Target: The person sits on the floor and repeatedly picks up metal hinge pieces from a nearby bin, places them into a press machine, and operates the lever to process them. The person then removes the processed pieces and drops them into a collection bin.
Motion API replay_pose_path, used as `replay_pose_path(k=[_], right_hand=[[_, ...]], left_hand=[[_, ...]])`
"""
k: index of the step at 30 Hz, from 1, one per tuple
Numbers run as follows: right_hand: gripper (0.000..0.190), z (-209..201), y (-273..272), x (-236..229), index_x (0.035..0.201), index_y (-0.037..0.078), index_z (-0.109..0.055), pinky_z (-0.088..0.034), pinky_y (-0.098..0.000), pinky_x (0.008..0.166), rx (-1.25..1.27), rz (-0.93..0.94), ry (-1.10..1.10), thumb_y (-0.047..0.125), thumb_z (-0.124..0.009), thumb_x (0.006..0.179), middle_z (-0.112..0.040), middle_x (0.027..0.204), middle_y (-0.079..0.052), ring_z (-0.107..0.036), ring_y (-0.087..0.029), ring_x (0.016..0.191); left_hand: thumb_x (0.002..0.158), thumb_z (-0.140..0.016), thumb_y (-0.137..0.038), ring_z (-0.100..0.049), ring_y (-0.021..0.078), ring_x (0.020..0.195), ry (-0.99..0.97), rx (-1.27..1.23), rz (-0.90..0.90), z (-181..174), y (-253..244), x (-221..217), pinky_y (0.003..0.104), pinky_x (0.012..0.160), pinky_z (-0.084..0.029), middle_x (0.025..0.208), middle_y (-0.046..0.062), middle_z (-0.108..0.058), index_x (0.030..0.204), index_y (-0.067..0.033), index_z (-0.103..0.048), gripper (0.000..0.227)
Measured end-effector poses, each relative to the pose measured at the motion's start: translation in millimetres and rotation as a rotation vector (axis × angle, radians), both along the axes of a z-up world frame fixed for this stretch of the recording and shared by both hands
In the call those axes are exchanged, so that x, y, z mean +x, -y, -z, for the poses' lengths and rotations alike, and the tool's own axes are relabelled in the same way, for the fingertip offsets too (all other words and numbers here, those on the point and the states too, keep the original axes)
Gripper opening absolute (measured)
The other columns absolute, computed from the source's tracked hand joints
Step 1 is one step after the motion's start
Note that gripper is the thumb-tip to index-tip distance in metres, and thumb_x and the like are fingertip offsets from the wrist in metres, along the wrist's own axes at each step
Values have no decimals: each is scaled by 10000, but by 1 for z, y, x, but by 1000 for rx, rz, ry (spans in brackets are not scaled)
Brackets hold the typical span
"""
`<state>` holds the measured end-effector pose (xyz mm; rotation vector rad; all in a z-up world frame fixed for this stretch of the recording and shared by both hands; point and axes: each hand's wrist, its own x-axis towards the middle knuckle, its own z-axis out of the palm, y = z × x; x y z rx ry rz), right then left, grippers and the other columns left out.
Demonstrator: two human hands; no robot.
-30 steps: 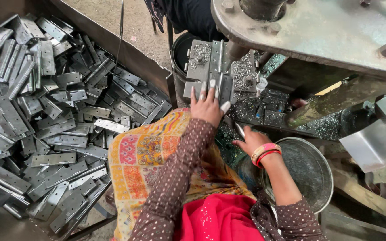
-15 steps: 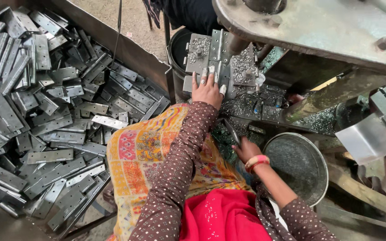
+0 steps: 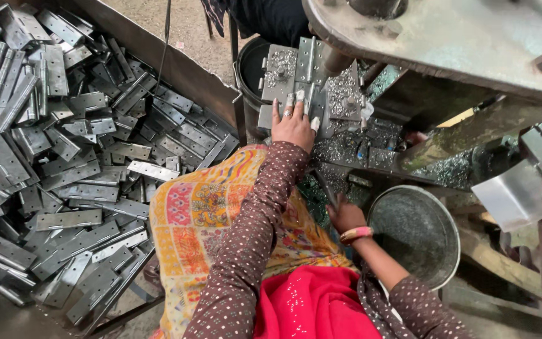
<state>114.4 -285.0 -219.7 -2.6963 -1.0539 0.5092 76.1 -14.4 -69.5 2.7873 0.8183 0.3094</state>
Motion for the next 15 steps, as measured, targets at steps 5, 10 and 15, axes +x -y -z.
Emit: replay_pose_path(k=[5, 10, 15], right_hand=[[443, -36, -19, 30, 1012, -2, -572, -545, -541, 741, -95, -62, -74, 413, -683, 902, -699, 873, -261, -687, -468, 836], [488, -70, -27, 57, 1047, 28, -569, -565, -515, 757, -254, -144, -3, 482, -672, 900, -708, 916, -254, -706, -442, 855], [457, -18, -5, 15, 1088, 25, -508, -545, -538, 735, -92, -34, -1, 456, -606, 974, -710, 878, -261, -697, -449, 814]], left_hand=[[947, -497, -298, -335, 264, 1462, -168, 1, 57, -14, 6, -6, 567, 1196, 33, 1557, 97, -394, 1119, -125, -709, 323], [1098, -399, -200, -602, 240, 1250, -255, -57, 58, -6, -4, 11, 601, 1300, 51, 1595, 92, -450, 1269, -94, -678, 344], [1019, -423, -238, -460, 282, 1395, -167, 30, 31, 1, -19, 32, 586, 1219, 43, 1541, 125, -425, 1192, -104, -697, 351]])
